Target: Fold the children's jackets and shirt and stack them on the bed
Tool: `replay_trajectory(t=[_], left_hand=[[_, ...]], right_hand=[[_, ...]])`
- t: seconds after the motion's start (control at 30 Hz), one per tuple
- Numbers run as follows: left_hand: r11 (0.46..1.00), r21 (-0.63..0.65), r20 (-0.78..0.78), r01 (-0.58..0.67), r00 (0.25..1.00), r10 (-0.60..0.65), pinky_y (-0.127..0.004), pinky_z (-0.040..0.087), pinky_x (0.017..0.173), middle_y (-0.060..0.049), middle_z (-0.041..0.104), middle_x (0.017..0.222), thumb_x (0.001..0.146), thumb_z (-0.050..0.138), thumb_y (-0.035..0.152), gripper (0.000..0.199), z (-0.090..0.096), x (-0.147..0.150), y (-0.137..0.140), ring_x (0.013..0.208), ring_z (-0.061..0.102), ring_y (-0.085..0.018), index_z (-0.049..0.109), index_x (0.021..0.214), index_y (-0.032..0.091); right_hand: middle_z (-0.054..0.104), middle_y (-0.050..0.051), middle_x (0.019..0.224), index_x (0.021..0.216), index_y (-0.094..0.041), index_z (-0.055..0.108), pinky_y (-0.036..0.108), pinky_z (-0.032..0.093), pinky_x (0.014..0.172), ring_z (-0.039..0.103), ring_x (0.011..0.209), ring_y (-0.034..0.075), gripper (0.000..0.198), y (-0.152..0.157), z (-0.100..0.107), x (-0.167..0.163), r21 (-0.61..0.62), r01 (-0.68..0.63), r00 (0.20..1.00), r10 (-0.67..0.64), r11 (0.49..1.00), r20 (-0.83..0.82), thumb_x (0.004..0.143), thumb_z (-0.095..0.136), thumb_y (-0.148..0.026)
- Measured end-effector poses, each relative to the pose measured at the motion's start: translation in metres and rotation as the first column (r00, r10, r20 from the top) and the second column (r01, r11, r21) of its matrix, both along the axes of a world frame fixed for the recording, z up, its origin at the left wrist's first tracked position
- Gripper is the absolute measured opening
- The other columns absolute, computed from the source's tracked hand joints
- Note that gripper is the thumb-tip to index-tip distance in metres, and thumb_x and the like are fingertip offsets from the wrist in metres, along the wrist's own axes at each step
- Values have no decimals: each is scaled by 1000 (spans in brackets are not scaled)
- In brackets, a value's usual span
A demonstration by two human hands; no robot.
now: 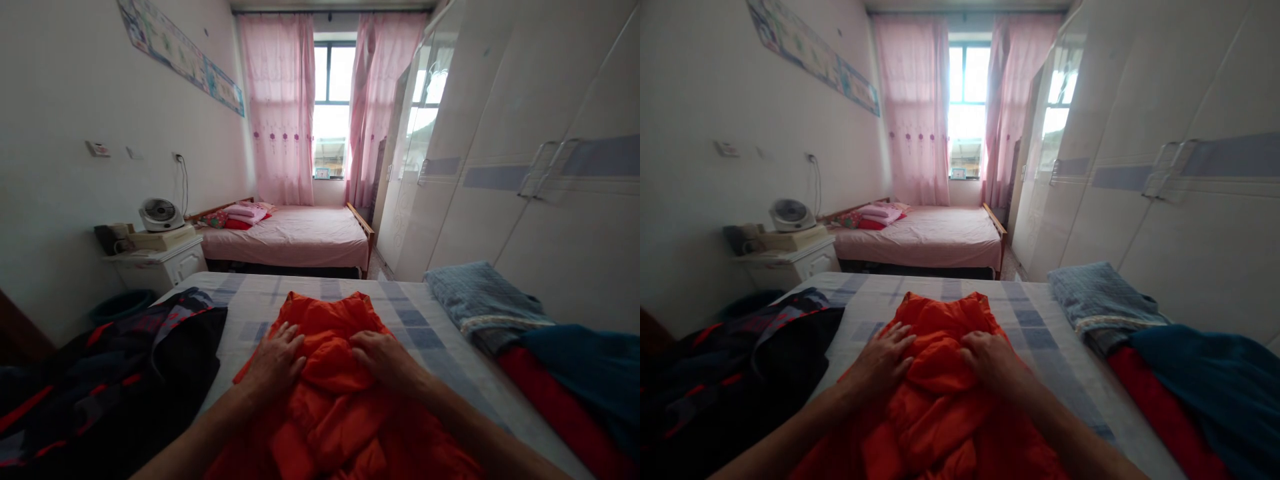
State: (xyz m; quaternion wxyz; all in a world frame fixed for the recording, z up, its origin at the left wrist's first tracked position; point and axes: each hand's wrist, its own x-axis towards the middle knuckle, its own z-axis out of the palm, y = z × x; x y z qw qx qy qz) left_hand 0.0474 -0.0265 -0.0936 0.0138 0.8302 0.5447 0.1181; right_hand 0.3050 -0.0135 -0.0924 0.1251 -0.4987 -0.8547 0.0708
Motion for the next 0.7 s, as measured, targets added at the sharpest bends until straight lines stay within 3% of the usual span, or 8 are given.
replay_trajectory(t=[0.07, 0.17, 0.23, 0.3, 0.37, 0.5, 0.63, 0.7], left_hand=[[996, 62, 83, 59, 994, -64, -46, 32, 106, -10, 54, 132, 84, 48, 21, 34, 15, 9, -16, 124, 45, -24, 60, 116, 20], [978, 19, 193, 210, 959, -209, -37, 41, 102, -7, 53, 133, 85, 49, 24, 35, 23, 25, -42, 120, 50, -20, 58, 119, 24], [961, -77, 172, 264, 953, -248, -38, 40, 103, -9, 47, 139, 82, 55, 31, 45, 14, 33, -57, 125, 46, -23, 53, 126, 24], [954, -143, 114, 265, 961, -250, -44, 36, 105, -13, 41, 142, 81, 57, 38, 55, 0, 38, -66, 130, 40, -28, 47, 133, 23], [953, -162, 81, 257, 966, -247, -47, 32, 107, -14, 37, 145, 83, 53, 44, 58, -13, 39, -71, 132, 35, -30, 43, 136, 22], [958, -136, 81, 251, 967, -242, -46, 29, 109, -14, 37, 145, 85, 50, 46, 57, -23, 39, -72, 133, 34, -28, 42, 136, 24], [973, -22, 74, 228, 971, -226, -48, 31, 107, -10, 43, 141, 85, 52, 41, 51, -16, 43, -57, 130, 39, -29, 45, 133, 25], [980, 45, 55, 194, 979, -196, -50, 30, 107, -11, 46, 139, 87, 50, 39, 50, -9, 47, -44, 128, 39, -30, 45, 133, 22]], right_hand=[[61, 8, 119, 117, -21, 58, 31, 39, 92, 57, 106, 17, 36, 17, 21, -5, 104, 75, 997, -75, 992, -6, 94, 31, -28], [49, 11, 135, 131, -17, 46, 35, 30, 102, 43, 124, 20, 43, 52, 38, -18, 209, 109, 992, -119, 972, 36, 89, 38, -23], [45, 12, 139, 134, -15, 43, 38, 26, 105, 37, 129, 23, 54, 74, 37, -25, 166, 76, 992, -92, 983, 90, 81, 49, -26], [52, 14, 133, 128, -15, 51, 40, 29, 102, 43, 124, 26, 57, 91, 30, -32, 109, 52, 986, -68, 993, 155, 72, 58, -28], [64, 14, 115, 110, -15, 64, 41, 33, 97, 54, 111, 27, 46, 100, 24, -37, 74, 32, 975, -47, 997, 216, 66, 62, -26], [70, 9, 83, 78, -17, 69, 41, 33, 94, 61, 87, 23, 15, 96, 39, -47, 126, -26, 958, -11, 992, 286, 69, 57, -17], [66, 10, 99, 94, -15, 65, 44, 18, 106, 54, 101, 22, 21, 69, 92, -52, 304, -88, 959, -2, 949, 285, 81, 48, -16], [64, 9, 100, 97, -15, 62, 45, 14, 108, 51, 103, 22, 22, 46, 119, -52, 443, -125, 955, -14, 887, 297, 86, 43, -17]])
